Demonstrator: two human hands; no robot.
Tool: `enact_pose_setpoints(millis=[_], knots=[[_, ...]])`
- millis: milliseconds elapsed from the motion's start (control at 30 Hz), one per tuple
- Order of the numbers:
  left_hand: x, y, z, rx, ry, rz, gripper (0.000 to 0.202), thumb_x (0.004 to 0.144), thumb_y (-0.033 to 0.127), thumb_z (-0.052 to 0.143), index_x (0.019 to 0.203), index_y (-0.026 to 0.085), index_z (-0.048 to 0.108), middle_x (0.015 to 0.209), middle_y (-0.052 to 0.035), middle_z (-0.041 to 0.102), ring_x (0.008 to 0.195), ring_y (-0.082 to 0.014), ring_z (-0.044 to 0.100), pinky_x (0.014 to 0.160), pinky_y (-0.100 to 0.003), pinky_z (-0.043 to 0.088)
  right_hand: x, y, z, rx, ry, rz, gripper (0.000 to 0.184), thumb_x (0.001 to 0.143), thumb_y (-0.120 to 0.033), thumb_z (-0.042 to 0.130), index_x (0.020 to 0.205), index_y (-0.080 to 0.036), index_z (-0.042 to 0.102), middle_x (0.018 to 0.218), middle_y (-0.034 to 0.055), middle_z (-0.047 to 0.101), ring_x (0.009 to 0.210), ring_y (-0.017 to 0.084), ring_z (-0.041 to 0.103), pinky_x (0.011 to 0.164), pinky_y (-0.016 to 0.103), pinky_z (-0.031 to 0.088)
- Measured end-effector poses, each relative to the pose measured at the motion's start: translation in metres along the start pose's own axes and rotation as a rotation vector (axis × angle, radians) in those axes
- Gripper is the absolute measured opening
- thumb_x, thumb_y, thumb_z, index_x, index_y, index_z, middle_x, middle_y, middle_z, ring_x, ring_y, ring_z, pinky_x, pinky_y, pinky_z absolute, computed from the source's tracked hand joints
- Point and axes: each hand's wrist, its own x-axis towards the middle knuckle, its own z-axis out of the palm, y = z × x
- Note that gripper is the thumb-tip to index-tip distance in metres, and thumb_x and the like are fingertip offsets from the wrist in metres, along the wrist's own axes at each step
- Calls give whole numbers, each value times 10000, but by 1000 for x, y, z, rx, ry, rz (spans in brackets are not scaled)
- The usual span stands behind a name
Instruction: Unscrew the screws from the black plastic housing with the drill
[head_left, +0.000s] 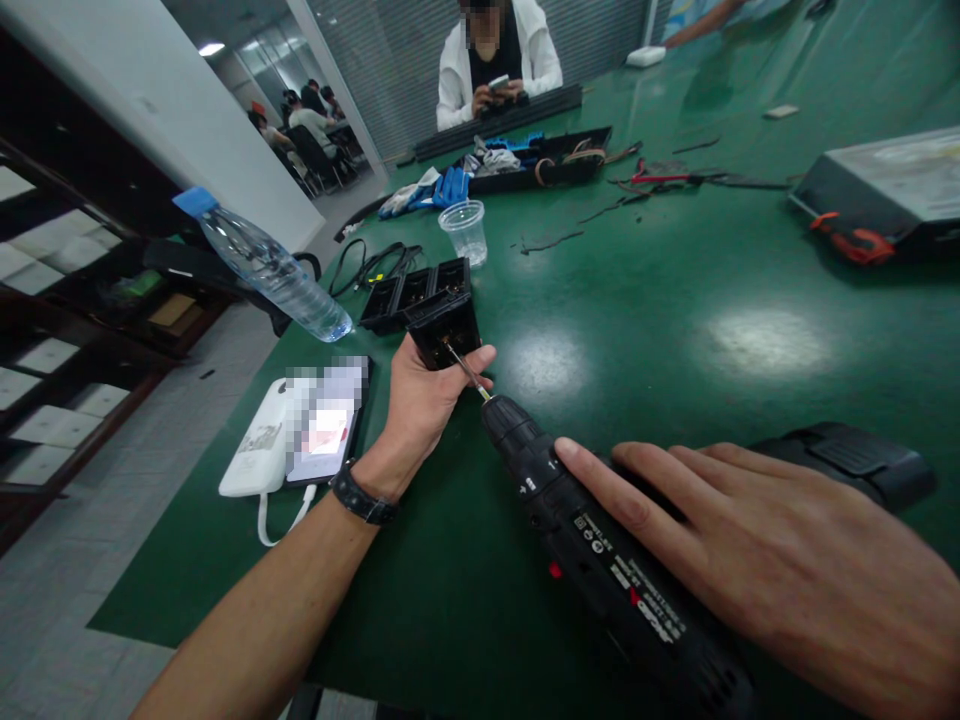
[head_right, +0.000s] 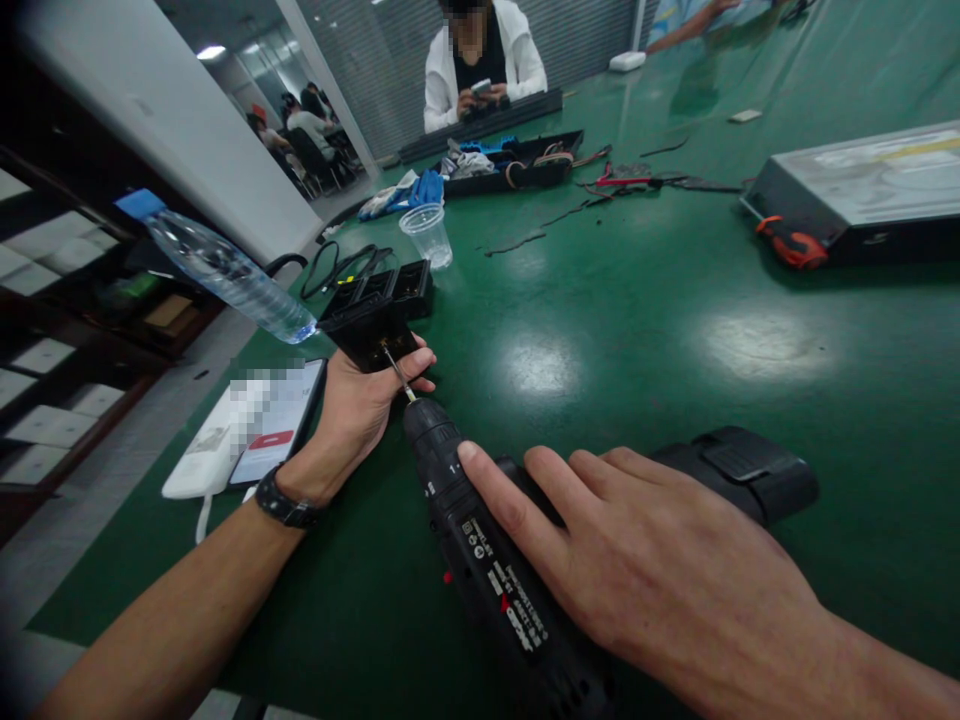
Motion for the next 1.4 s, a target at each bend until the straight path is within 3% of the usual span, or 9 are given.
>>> enact_pose_setpoints(millis=[1400], knots=[[-1, 1, 1, 19, 17, -2, 486, 659, 440, 903, 943, 182, 604, 929, -33, 704, 685, -145, 670, 572, -324, 616, 0, 0, 2, 8, 20, -9, 591, 921, -46, 319, 1499, -116, 415, 1045, 122, 730, 677, 235, 678, 517, 370, 417]])
